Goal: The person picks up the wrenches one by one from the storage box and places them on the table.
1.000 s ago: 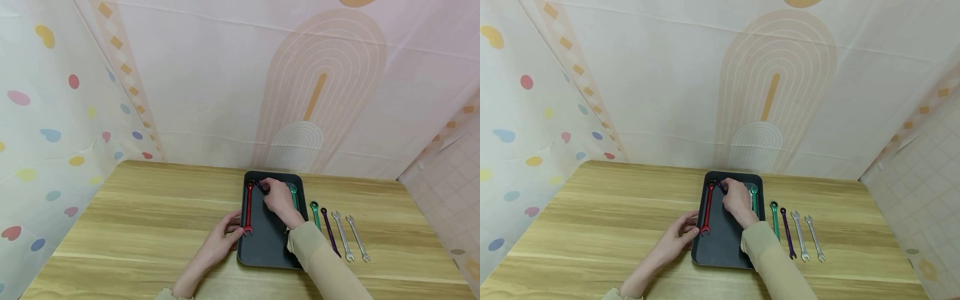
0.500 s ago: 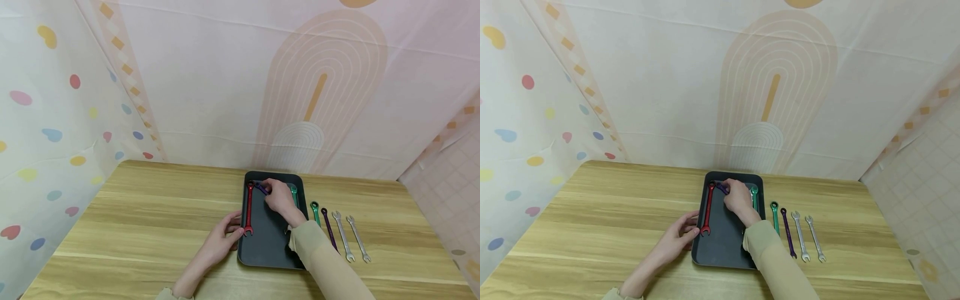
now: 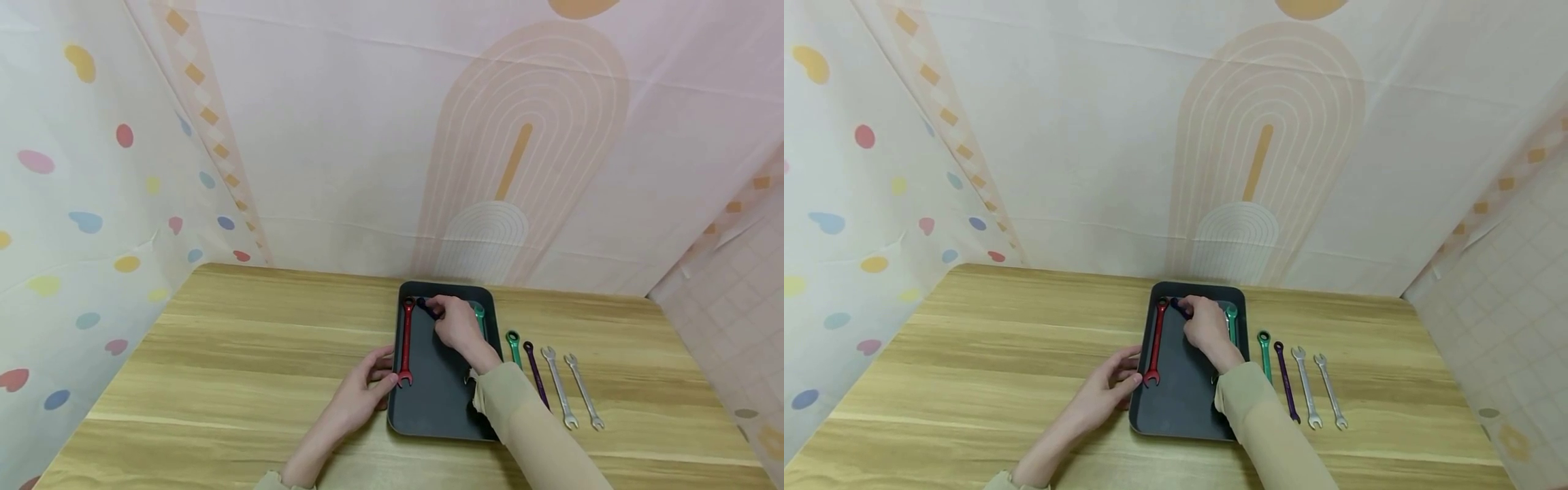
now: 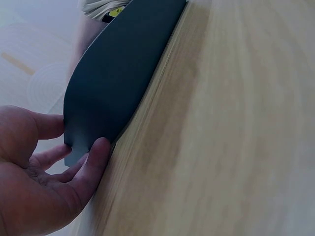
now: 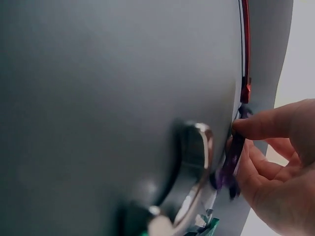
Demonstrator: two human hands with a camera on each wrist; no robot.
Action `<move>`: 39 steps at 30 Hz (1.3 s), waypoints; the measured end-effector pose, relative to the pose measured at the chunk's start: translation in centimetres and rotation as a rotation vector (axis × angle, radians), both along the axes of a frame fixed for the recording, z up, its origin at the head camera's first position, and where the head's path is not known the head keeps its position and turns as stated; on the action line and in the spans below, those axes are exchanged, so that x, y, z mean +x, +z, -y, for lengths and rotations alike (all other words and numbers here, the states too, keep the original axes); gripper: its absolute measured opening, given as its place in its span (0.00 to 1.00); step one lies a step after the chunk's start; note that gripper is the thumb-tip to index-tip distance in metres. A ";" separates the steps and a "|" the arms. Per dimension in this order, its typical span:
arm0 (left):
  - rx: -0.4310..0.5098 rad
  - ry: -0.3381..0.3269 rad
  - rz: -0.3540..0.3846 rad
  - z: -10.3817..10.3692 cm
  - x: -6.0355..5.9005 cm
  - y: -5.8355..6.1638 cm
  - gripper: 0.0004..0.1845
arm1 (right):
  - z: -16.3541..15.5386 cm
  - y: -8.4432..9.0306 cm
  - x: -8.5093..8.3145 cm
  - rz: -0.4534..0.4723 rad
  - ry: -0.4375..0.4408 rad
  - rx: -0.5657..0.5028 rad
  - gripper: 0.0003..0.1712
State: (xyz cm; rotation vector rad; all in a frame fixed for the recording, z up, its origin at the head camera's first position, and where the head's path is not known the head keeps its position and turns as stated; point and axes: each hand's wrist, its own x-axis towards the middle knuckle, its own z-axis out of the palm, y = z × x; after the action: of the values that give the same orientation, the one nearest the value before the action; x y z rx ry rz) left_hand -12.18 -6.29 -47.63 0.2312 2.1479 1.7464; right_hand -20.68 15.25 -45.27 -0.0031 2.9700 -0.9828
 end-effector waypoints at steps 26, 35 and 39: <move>0.015 0.011 0.000 0.0 -0.1 -0.2 0.27 | -1.2 2.9 1.2 0.015 -0.034 -0.342 0.21; 0.021 0.014 -0.004 0.1 -0.1 -0.2 0.27 | -3.1 4.8 2.9 -0.028 -0.012 -0.501 0.22; 0.019 0.016 -0.002 0.1 -0.1 -0.3 0.27 | -4.3 5.4 4.0 -0.036 -0.020 -0.527 0.23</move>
State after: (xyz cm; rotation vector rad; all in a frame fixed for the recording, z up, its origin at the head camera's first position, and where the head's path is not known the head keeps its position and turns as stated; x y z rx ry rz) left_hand -12.25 -6.37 -47.88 0.2213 2.1408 1.7771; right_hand -16.71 19.56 -39.86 0.0038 2.6459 -1.7443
